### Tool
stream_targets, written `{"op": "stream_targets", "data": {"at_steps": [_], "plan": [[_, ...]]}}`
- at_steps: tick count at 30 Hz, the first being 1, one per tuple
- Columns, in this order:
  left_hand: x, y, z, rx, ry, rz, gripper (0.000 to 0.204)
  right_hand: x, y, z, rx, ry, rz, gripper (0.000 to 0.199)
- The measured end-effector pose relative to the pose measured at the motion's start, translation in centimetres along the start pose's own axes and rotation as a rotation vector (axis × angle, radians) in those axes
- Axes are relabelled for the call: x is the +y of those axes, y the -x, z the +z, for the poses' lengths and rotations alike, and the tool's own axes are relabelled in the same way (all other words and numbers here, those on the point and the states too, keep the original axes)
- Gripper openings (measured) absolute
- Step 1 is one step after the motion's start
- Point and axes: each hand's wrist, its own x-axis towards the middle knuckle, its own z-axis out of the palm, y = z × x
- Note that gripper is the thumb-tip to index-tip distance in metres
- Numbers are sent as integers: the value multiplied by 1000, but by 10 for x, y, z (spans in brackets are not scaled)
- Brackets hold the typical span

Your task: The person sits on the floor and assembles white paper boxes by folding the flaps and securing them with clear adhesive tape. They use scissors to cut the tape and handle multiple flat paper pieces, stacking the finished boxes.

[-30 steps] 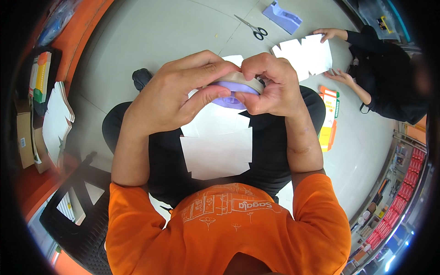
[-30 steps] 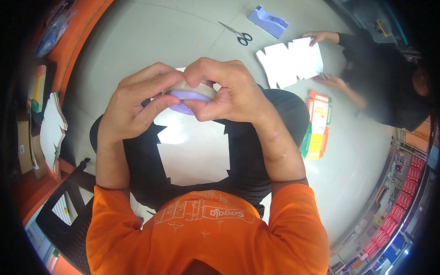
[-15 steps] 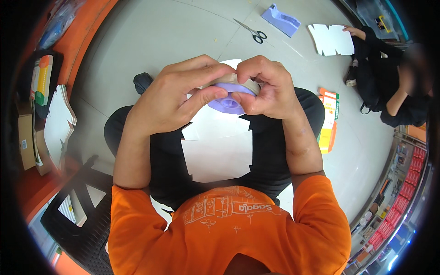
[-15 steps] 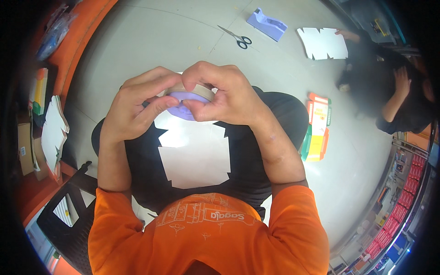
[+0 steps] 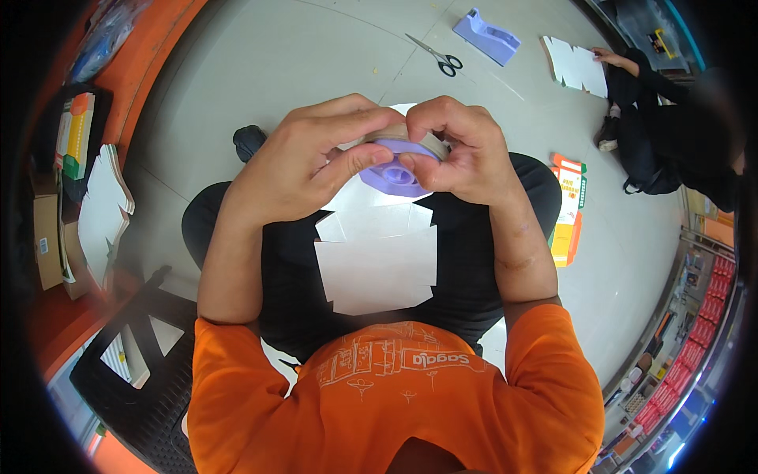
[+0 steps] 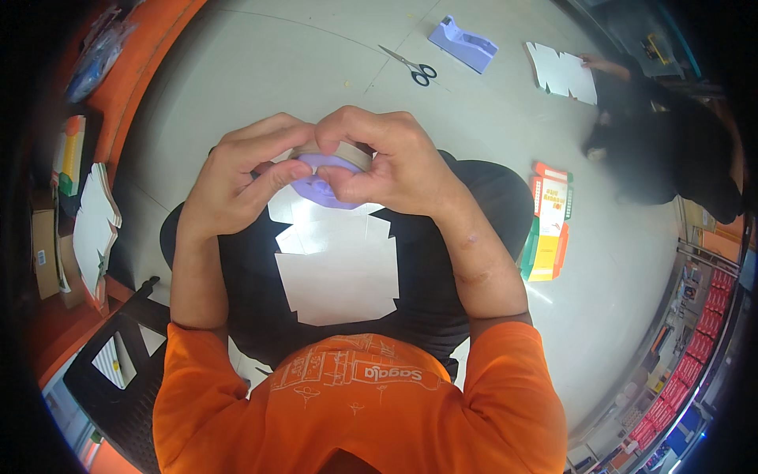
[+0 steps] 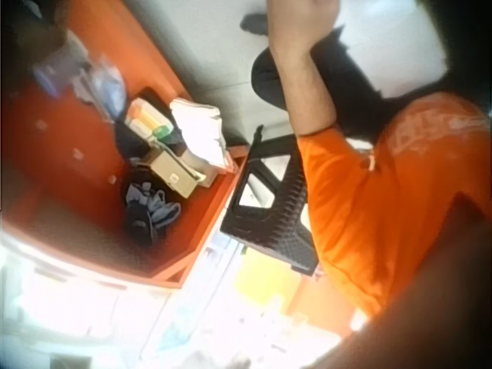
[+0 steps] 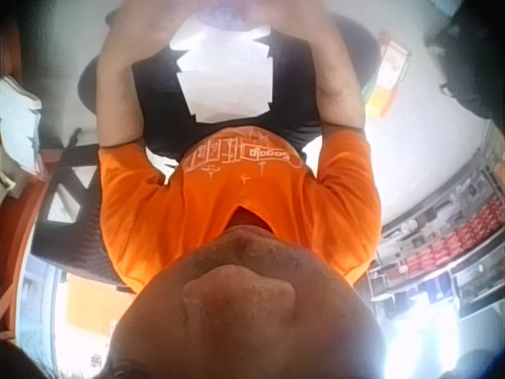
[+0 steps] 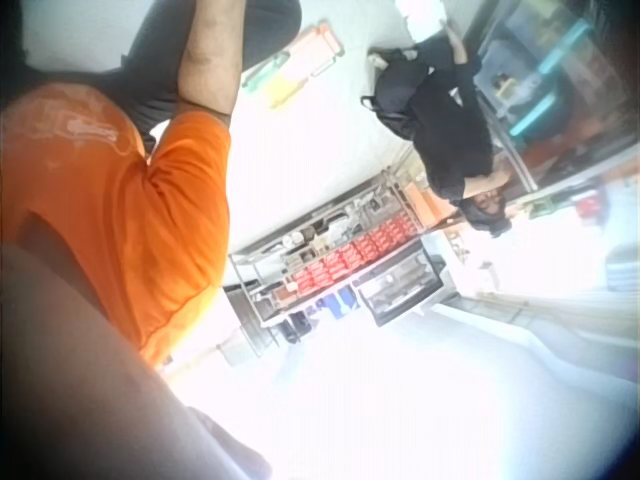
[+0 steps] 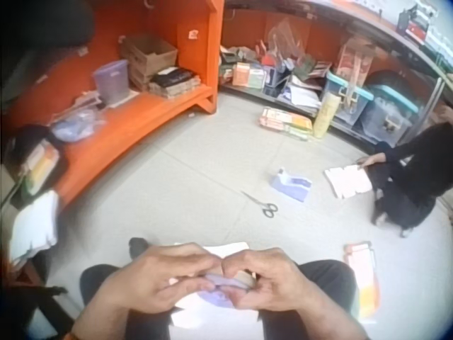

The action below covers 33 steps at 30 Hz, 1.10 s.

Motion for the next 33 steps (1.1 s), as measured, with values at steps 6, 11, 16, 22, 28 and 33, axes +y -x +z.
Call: {"op": "stream_targets", "data": {"at_steps": [6,11,16,22,28,33], "plan": [[-4,0,1,21,5,22,31,7,2,-6,-78,62,-28,25],[0,-2,0,4,9,-13,31,2,2,2,44,-96,99,25],[-3,-1,1,30,14,-3,31,2,2,-3,-15,-4,67,26],[-7,-1,-13,113,103,-61,32,-14,-5,0,78,-184,203,24],[1,-7,-11,382,-133,-44,30,-4,-6,-1,72,256,51,24],[3,-6,-3,369,-163,-164,20,4,-6,6,119,442,-32,26]]}}
